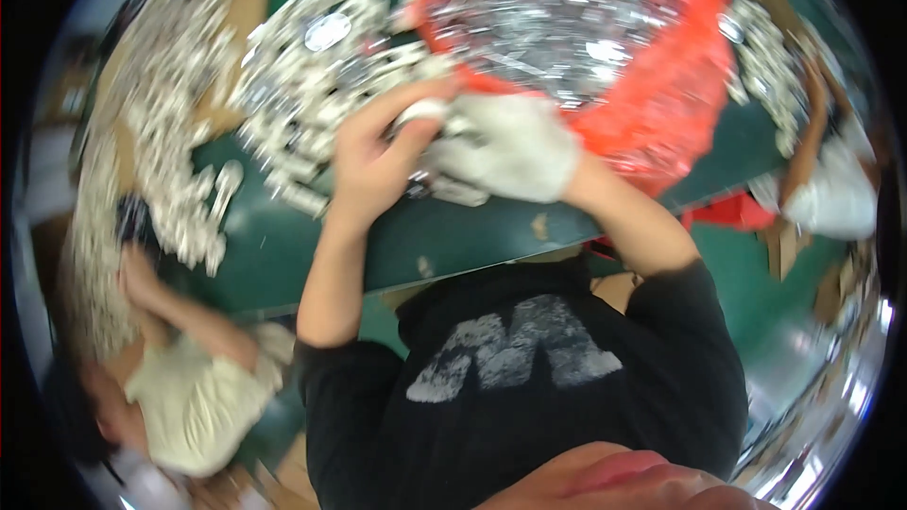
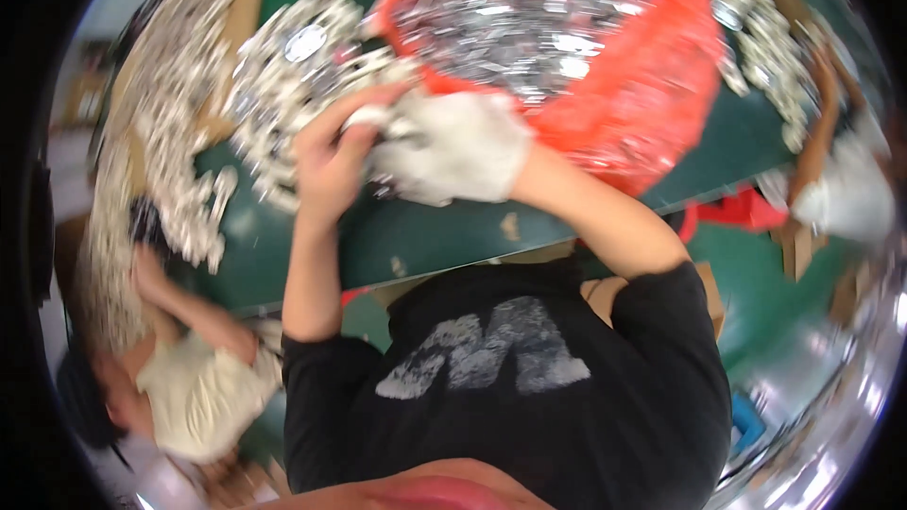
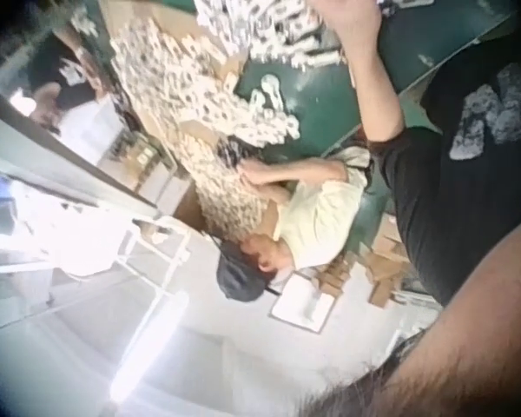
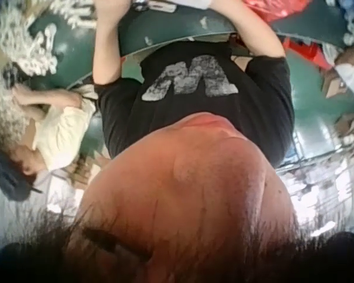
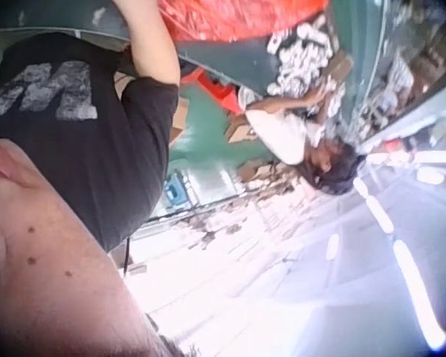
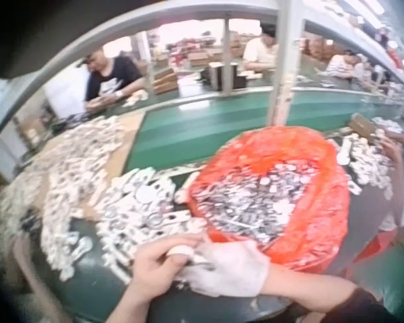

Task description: The person assembles circular metal components into white plastic frames by hand at a factory workbench.

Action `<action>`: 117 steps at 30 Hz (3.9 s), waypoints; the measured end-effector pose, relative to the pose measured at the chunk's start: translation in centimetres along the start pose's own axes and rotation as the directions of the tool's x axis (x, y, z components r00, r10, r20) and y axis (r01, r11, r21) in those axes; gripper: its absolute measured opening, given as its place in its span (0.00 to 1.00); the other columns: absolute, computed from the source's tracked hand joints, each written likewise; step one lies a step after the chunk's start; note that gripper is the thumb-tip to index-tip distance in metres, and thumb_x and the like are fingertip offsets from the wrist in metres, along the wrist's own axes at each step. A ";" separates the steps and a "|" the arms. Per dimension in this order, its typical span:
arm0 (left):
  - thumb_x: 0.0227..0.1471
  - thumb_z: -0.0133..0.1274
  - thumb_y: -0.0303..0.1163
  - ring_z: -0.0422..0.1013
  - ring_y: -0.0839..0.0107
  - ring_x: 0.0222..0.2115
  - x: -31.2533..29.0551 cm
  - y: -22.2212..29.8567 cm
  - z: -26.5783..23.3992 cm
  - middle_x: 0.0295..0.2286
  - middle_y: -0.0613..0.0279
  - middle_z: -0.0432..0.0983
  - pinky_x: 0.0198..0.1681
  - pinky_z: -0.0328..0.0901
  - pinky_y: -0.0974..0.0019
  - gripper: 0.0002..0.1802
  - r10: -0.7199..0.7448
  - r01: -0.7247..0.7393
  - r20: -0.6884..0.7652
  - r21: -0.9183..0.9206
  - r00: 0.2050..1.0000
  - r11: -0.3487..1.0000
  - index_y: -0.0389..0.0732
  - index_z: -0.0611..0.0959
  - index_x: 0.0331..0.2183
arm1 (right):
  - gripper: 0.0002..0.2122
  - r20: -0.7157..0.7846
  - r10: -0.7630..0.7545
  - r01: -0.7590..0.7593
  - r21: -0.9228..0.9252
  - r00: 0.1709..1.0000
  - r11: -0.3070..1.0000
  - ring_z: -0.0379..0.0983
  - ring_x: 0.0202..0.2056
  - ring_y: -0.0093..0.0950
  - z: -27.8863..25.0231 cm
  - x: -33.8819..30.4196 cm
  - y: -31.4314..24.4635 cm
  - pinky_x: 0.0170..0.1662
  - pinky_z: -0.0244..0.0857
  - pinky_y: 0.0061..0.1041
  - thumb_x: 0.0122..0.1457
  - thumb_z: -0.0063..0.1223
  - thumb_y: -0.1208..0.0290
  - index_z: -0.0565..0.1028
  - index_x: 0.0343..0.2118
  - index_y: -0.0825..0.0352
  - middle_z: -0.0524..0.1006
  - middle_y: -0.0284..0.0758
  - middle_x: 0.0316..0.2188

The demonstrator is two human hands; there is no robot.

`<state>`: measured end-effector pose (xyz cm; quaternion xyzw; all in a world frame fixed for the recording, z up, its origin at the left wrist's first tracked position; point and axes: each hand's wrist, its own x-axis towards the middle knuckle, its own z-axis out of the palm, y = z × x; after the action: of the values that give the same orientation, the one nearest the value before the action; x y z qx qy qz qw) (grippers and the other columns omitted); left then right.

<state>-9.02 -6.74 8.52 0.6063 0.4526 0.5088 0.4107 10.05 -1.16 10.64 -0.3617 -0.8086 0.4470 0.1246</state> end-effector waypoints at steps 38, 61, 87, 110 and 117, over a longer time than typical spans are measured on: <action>0.57 0.60 0.28 0.74 0.74 0.43 5.4 2.0 1.3 0.44 0.64 0.76 0.42 0.69 0.69 0.22 0.139 -0.143 0.080 0.048 0.987 0.989 0.39 0.76 0.53 | 0.16 -0.526 -0.132 0.183 0.046 0.840 0.982 0.76 0.40 0.24 -1.3 0.9 2.9 0.45 0.70 0.25 0.63 0.56 0.69 0.74 0.52 0.69 0.80 0.38 0.39; 0.54 0.60 0.28 0.74 0.77 0.28 5.8 4.5 -0.3 0.30 0.64 0.80 0.33 0.69 0.71 0.10 -0.066 0.079 -0.065 0.229 0.996 0.970 0.36 0.85 0.40 | 0.19 -0.519 0.100 -0.257 -0.239 0.849 0.936 0.81 0.37 0.41 -2.6 0.6 1.7 0.42 0.74 0.36 0.57 0.58 0.49 0.82 0.47 0.54 0.83 0.42 0.32; 0.42 0.68 0.26 0.72 0.60 0.50 1.7 -0.3 -0.8 0.49 0.59 0.79 0.54 0.66 0.60 0.32 0.413 -0.440 0.174 0.517 0.894 0.734 0.41 0.80 0.52 | 0.15 -0.325 -0.088 -0.035 -0.355 0.942 0.934 0.81 0.30 0.40 0.1 0.2 1.3 0.33 0.74 0.37 0.55 0.61 0.56 0.82 0.39 0.61 0.81 0.41 0.26; 0.41 0.66 0.18 0.76 0.50 0.50 0.8 0.7 -0.4 0.48 0.47 0.79 0.52 0.72 0.57 0.32 0.378 -0.415 0.175 0.471 0.909 0.779 0.34 0.78 0.51 | 0.20 -0.004 -0.070 0.070 0.075 0.998 0.995 0.80 0.29 0.40 -2.0 0.0 1.4 0.31 0.72 0.35 0.57 0.58 0.54 0.76 0.39 0.70 0.79 0.47 0.26; 0.38 0.64 0.15 0.74 0.48 0.53 -0.3 1.5 0.0 0.50 0.46 0.78 0.55 0.70 0.55 0.38 0.411 -0.452 0.187 0.370 0.892 0.812 0.33 0.75 0.55 | 0.21 0.236 0.094 -0.161 0.285 0.967 0.945 0.76 0.31 0.27 -2.1 -0.4 -0.5 0.38 0.69 0.29 0.65 0.53 0.53 0.78 0.40 0.72 0.78 0.38 0.27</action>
<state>-8.83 -7.37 9.88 0.7887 0.3773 0.4537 0.1722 11.20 -0.29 12.32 -0.3390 -0.7143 0.6094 0.0592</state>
